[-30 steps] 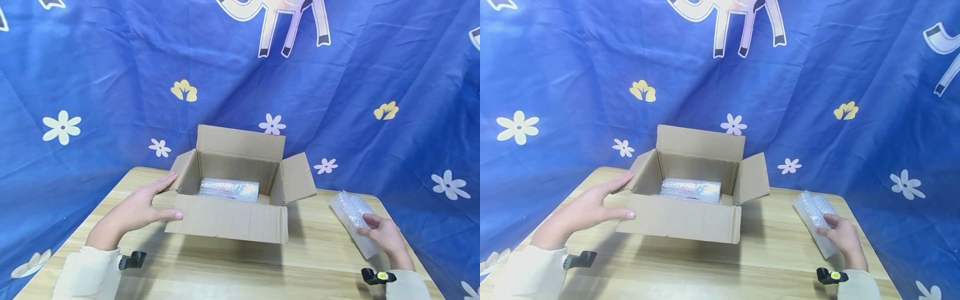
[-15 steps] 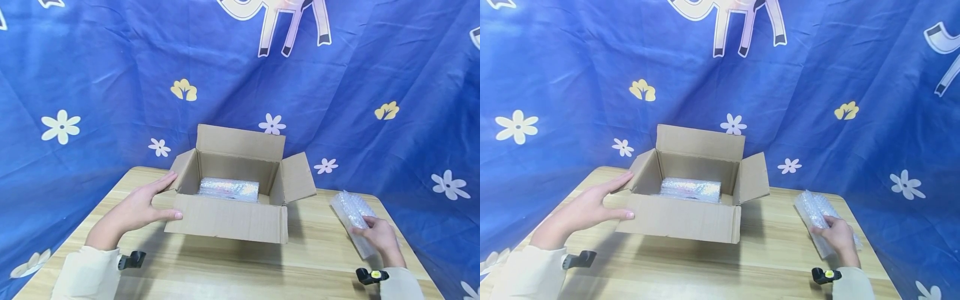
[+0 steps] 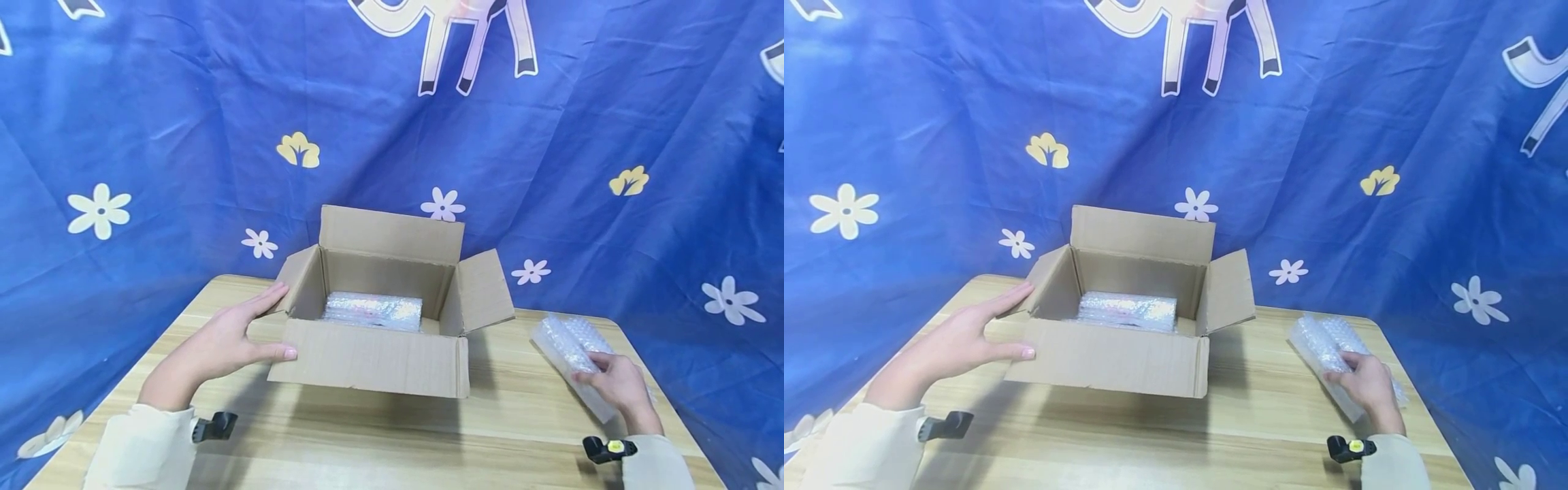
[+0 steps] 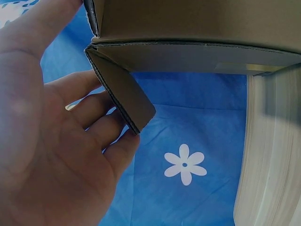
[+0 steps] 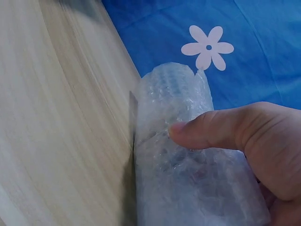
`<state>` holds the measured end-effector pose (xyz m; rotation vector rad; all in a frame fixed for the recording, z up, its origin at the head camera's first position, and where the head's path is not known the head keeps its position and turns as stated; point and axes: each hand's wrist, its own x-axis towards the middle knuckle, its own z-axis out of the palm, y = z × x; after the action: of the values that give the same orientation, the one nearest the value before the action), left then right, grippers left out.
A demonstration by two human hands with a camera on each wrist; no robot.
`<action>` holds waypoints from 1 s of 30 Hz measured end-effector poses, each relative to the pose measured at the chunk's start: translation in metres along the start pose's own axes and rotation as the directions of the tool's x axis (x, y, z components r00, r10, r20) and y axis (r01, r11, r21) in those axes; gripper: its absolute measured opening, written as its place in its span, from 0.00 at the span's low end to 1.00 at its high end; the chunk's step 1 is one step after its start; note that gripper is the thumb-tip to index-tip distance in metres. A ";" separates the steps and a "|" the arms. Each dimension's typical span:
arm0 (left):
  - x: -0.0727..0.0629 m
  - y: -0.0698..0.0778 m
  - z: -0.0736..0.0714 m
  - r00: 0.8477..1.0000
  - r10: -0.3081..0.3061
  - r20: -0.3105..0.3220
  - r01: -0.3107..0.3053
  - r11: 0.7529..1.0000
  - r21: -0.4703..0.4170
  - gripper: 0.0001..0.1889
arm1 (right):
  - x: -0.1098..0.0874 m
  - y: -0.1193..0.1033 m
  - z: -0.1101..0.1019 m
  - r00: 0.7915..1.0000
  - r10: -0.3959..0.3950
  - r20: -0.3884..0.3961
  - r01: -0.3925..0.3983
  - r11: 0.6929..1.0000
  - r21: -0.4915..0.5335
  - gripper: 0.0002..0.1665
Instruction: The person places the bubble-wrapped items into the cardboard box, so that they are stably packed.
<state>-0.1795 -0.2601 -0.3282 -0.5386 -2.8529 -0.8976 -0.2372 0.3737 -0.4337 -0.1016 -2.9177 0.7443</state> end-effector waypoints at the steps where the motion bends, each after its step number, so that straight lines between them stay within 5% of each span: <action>1: 0.000 0.000 0.000 1.000 -0.002 0.000 0.002 1.000 0.001 0.56 | 0.000 0.000 -0.001 1.000 -0.006 -0.001 0.006 1.000 -0.006 0.42; 16: 0.000 0.000 0.001 1.000 0.001 -0.001 -0.001 1.000 0.012 0.56 | -0.006 -0.018 -0.028 0.980 -0.124 -0.153 0.120 0.992 -0.034 0.38; 30: 0.000 0.000 0.000 1.000 0.009 -0.003 -0.009 1.000 0.015 0.56 | -0.008 -0.054 -0.075 0.965 -0.178 -0.194 0.183 0.983 0.012 0.35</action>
<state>-0.1793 -0.2600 -0.3277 -0.5480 -2.8495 -0.8745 -0.2202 0.3608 -0.3437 0.0901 -2.6876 0.7057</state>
